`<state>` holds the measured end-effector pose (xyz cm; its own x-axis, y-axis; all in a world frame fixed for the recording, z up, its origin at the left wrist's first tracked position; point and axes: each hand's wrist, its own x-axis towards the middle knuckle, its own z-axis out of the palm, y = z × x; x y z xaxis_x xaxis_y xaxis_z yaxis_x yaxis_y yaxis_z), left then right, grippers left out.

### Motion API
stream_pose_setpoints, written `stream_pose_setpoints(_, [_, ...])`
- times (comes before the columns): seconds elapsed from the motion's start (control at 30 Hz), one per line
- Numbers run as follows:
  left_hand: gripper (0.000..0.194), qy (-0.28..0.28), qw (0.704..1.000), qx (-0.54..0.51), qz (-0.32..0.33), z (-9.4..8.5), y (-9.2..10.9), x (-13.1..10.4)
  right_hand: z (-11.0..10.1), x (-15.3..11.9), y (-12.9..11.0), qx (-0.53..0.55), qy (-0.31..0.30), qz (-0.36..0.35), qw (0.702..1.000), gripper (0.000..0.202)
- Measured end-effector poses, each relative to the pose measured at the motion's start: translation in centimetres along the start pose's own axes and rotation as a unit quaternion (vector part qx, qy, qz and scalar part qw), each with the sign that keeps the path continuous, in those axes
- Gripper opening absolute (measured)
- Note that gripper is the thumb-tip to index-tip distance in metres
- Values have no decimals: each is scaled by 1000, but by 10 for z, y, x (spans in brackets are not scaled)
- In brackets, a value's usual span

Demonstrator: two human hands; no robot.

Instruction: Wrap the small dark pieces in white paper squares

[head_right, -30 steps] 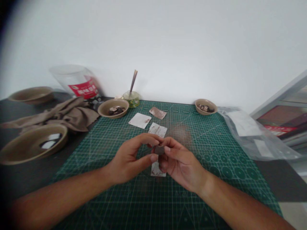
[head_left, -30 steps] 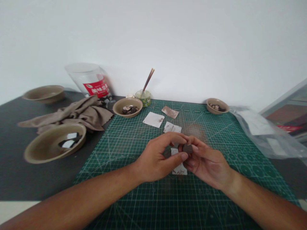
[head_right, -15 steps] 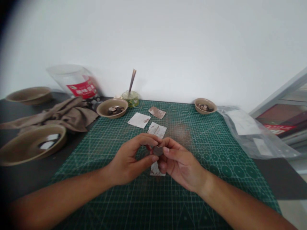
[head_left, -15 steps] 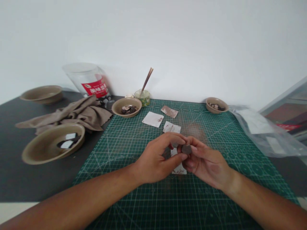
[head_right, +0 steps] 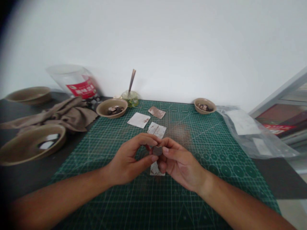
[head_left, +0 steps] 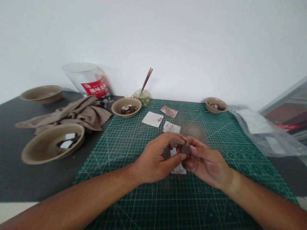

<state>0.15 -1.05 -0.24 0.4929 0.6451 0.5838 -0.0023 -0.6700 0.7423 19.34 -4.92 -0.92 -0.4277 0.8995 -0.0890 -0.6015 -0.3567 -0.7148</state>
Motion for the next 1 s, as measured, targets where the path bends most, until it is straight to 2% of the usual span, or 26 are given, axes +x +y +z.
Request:
stream_pose_setpoints(0.3, [26, -15, 1000, -1, 14, -1, -1, 1, 5, 1, 0, 3, 3, -1, 1000, 18])
stream_pose_setpoints(0.53, [13, -10, 999, -29, 25, 0, 0, 4, 8, 3, 3, -14, 1, -5, 1000, 18])
stream_pose_setpoints(0.67, [14, -12, 999, -23, 24, 2, 2, 5, 9, 4, 3, -10, 5, -4, 1000, 22])
stream_pose_setpoints(0.77, [21, -22, 999, -37, 18, 0, 2, 4, 8, 3, 1, -18, 5, 4, 1000, 22])
stream_pose_setpoints(0.87, [32, -54, 992, -113, 3, -5, -4, 1, 8, -1, -1, -68, -19, -17, 997, 15])
stream_pose_setpoints(0.93, [34, -37, 986, -160, -32, -8, -12, -1, 9, -6, -1, -153, -53, -66, 985, 9])
stream_pose_setpoints(0.97, [35, -16, 986, -160, -51, -10, -16, -2, 10, -8, -1, -222, -82, -103, 966, 8])
stream_pose_setpoints(1.0, [38, 3, 985, -159, -64, -10, -19, -2, 11, -11, 0, -307, -122, -144, 933, 10])
